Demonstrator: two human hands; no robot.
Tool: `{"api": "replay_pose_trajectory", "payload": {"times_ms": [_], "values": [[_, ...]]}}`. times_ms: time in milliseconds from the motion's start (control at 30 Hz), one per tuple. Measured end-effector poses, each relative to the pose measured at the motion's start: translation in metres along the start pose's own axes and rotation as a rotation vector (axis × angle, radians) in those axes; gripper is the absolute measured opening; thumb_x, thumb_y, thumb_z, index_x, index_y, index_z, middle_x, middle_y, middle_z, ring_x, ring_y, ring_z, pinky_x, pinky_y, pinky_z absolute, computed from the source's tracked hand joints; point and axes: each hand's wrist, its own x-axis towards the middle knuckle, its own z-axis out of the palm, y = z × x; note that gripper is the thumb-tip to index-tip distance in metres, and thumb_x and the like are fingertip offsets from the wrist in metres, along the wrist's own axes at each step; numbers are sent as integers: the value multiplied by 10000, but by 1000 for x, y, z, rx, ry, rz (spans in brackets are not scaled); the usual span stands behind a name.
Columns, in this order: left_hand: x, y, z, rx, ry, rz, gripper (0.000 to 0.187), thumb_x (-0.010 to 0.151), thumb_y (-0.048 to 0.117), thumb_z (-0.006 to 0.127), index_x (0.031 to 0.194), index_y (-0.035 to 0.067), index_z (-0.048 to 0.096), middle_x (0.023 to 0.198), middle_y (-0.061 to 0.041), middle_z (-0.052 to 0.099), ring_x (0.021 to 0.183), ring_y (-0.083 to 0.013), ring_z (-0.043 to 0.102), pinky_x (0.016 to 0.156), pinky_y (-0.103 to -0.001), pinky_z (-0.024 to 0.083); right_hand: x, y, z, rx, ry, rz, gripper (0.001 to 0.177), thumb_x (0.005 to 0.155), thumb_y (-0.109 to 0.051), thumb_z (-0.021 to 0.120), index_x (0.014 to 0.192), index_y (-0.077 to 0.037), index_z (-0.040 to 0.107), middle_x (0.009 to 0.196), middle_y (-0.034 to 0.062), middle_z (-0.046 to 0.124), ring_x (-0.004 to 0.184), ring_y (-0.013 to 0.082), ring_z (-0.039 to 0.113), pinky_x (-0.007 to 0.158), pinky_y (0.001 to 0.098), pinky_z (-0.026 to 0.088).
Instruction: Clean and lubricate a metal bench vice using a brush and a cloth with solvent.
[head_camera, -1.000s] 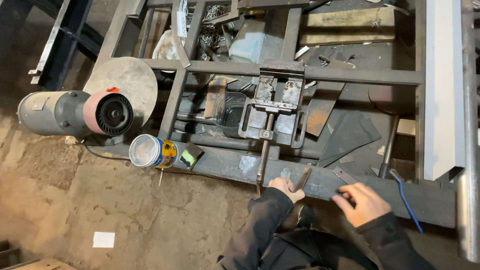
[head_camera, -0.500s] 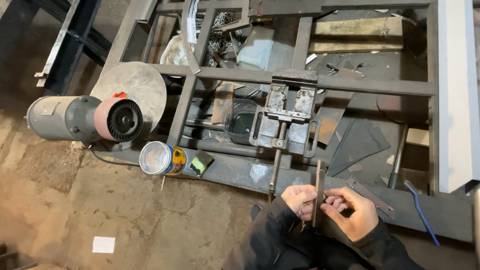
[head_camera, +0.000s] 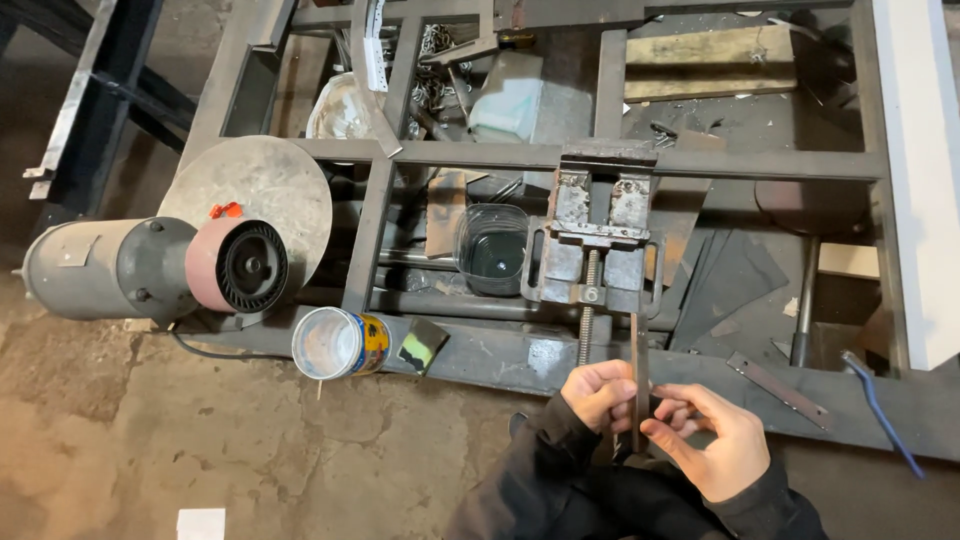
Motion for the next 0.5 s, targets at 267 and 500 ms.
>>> {"api": "replay_pose_trajectory", "payload": {"times_ms": [267, 500], "values": [[-10, 4, -12, 183, 66, 46, 158, 1104, 77, 682, 1229, -7, 729, 791, -4, 635, 600, -60, 471, 555, -198, 391, -7, 2, 29, -45, 16, 128, 440, 739, -205, 993, 1120, -18, 878, 867, 74, 870, 676, 144, 732, 654, 266, 614], [16, -9, 4, 384, 208, 363, 200, 1016, 78, 757, 1191, -18, 752, 803, 45, 608, 686, -37, 452, 642, -181, 391, 39, 0, 9, -68, -106, 99, 272, 758, -53, 958, 1022, -29, 897, 751, 35, 820, 594, 135, 644, 589, 263, 562]]}}
